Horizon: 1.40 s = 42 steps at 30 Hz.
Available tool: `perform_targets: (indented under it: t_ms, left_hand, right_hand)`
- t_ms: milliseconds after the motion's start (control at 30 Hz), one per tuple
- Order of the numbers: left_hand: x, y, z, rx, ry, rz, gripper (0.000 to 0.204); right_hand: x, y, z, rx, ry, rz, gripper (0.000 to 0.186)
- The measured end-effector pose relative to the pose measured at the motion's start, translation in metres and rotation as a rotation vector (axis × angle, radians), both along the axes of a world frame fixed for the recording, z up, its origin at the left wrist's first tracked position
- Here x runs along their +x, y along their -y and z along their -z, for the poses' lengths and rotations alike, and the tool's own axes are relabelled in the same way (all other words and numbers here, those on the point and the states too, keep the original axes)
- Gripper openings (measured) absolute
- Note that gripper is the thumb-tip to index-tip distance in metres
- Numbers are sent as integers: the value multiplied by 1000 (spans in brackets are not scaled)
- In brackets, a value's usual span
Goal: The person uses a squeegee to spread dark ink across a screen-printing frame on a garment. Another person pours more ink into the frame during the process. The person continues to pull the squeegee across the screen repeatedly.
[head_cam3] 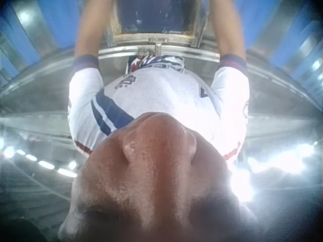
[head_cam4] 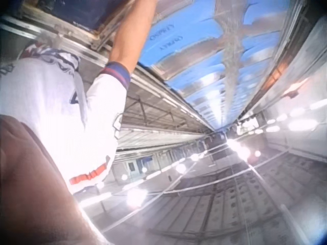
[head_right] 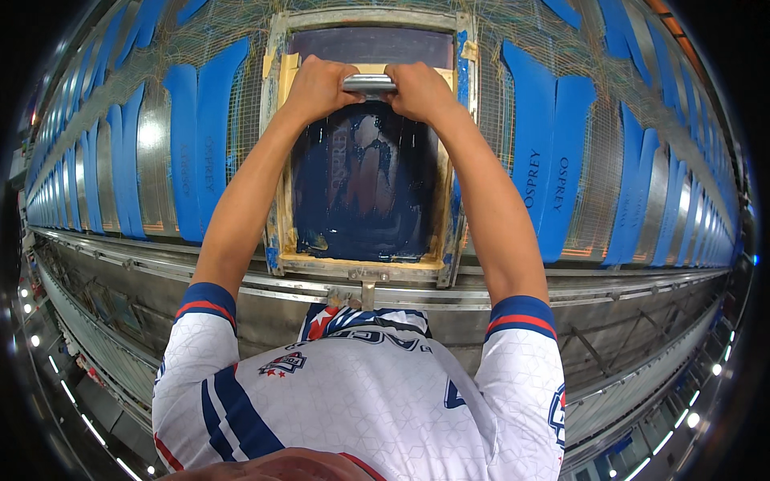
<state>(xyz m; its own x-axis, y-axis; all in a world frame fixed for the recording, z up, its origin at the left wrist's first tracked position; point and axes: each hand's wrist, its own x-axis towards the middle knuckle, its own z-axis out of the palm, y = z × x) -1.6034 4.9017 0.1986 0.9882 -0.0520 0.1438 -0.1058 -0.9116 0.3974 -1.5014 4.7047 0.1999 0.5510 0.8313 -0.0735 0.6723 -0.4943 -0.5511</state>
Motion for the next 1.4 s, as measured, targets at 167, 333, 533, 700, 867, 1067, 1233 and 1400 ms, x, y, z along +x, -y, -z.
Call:
perform_targets:
  t_ms: [167, 333, 533, 700, 867, 1067, 1233, 1400]
  left_hand:
    - [-28, 15, -2, -4, 39, 0, 21]
    - [-153, 76, -12, -42, 35, 26, 16]
    - [-227, 108, -14, -32, -2, -12, 23]
    - [-175, 82, -21, 22, -97, 10, 20]
    - [-64, 26, -14, 37, -10, 4, 23]
    - [-8, -4, -7, 12, -126, -56, 25]
    - [-15, -2, -1, -9, -90, -53, 24]
    - [-48, 17, 5, -35, 10, -47, 21]
  right_hand:
    - [-31, 14, 3, 152, 67, -32, 17]
    - [-152, 72, -4, 138, 24, -67, 23]
    - [-223, 106, -6, 81, 67, -82, 25]
    - [-166, 81, -11, 82, 13, -135, 22]
    - [-55, 25, -11, 23, 39, -93, 21]
    - [-3, -8, -10, -88, -52, -53, 24]
    - [-10, -7, -5, -23, -43, -25, 20]
    - [-45, 13, 2, 90, 22, -35, 17]
